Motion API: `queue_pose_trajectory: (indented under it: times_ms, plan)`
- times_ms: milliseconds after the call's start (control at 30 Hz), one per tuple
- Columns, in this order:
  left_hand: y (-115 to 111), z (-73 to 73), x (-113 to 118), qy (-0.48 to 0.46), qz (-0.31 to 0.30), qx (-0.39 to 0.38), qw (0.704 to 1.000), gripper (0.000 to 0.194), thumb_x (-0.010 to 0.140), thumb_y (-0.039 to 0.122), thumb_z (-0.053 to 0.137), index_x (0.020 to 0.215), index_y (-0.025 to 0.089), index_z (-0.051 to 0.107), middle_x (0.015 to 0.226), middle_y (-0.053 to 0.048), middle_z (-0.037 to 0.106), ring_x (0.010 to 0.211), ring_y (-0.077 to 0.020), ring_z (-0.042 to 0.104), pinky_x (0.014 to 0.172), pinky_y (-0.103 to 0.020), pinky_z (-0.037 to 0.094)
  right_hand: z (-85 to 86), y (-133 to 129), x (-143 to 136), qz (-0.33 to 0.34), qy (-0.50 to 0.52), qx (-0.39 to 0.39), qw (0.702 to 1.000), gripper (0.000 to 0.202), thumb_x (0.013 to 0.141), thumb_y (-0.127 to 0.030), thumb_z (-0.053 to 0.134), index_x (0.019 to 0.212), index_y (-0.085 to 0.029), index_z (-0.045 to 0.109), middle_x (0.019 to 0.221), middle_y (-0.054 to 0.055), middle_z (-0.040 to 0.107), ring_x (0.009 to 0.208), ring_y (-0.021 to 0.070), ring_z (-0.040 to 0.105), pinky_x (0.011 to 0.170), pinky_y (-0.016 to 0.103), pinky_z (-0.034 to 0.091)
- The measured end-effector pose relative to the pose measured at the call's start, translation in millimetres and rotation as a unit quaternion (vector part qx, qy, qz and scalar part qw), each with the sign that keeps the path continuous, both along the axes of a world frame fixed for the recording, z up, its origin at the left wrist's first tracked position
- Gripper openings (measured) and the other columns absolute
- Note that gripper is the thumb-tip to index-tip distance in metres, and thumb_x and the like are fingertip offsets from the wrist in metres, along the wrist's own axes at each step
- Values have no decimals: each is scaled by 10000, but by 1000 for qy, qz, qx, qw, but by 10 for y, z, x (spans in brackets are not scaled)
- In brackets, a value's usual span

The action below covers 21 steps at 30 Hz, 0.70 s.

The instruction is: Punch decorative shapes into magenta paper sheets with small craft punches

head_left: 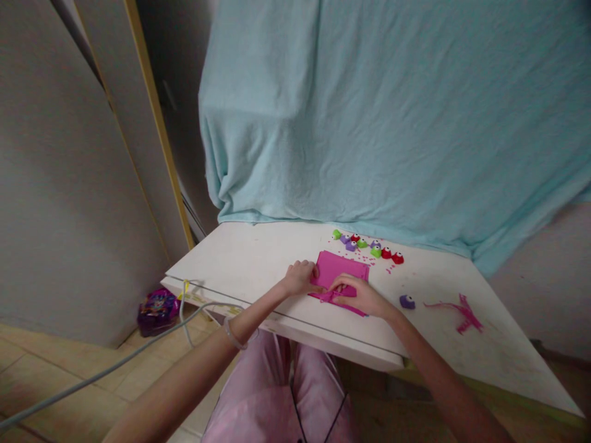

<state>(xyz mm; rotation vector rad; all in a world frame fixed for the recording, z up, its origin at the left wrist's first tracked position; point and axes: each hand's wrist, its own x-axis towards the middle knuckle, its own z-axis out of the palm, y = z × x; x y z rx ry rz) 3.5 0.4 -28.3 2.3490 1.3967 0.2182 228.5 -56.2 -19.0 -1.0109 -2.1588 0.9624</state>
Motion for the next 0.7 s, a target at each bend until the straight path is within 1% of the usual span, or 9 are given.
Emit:
queue_pose_trajectory:
  times_ms: [100,200,333,500,633,700]
  plan:
    - [-24,23,6,5,7,-1,1000,545,629,664,687,975,254,594,1052,-48,594,1017,-264,546,838,-350,423,-6,20,-46,-10,-5,10,1000,147,845,-325,652,934,-213,683,909,38,616,816,171,577,745,299,468]
    - [-44,45,10,3,10,-1,1000,527,658,677,658,955,246,593,1051,-54,592,1025,-267,541,844,-357,421,-19,18,-102,-24,-2,18,1000,123,857,-320,637,885,-212,688,889,35,601,786,163,565,725,295,460]
    - [-63,57,11,-2,16,-4,1000,528,660,680,656,950,245,588,1061,-51,589,1038,-264,532,860,-354,412,-35,-6,-102,-32,9,14,999,126,847,-330,650,860,-215,697,932,42,584,849,173,577,782,309,464]
    - [-44,53,6,5,15,-22,1000,544,639,662,684,984,255,578,1084,-43,583,1043,-261,527,871,-359,402,-24,-84,31,-32,-2,19,999,135,837,-350,661,843,-227,717,983,51,568,941,194,576,886,343,449]
    - [-7,42,-4,-4,9,-28,1000,570,618,681,687,978,252,581,1074,-43,588,1036,-263,530,872,-366,399,19,-167,127,-18,-17,16,1000,133,859,-339,633,879,-243,722,1009,61,574,991,210,567,924,367,435]
    - [0,45,-4,-6,4,-31,999,575,612,685,690,974,251,583,1061,-41,594,1032,-263,535,868,-362,401,34,-187,152,-18,-16,12,1000,148,860,-336,631,948,-247,710,1026,67,589,1010,219,564,931,380,433]
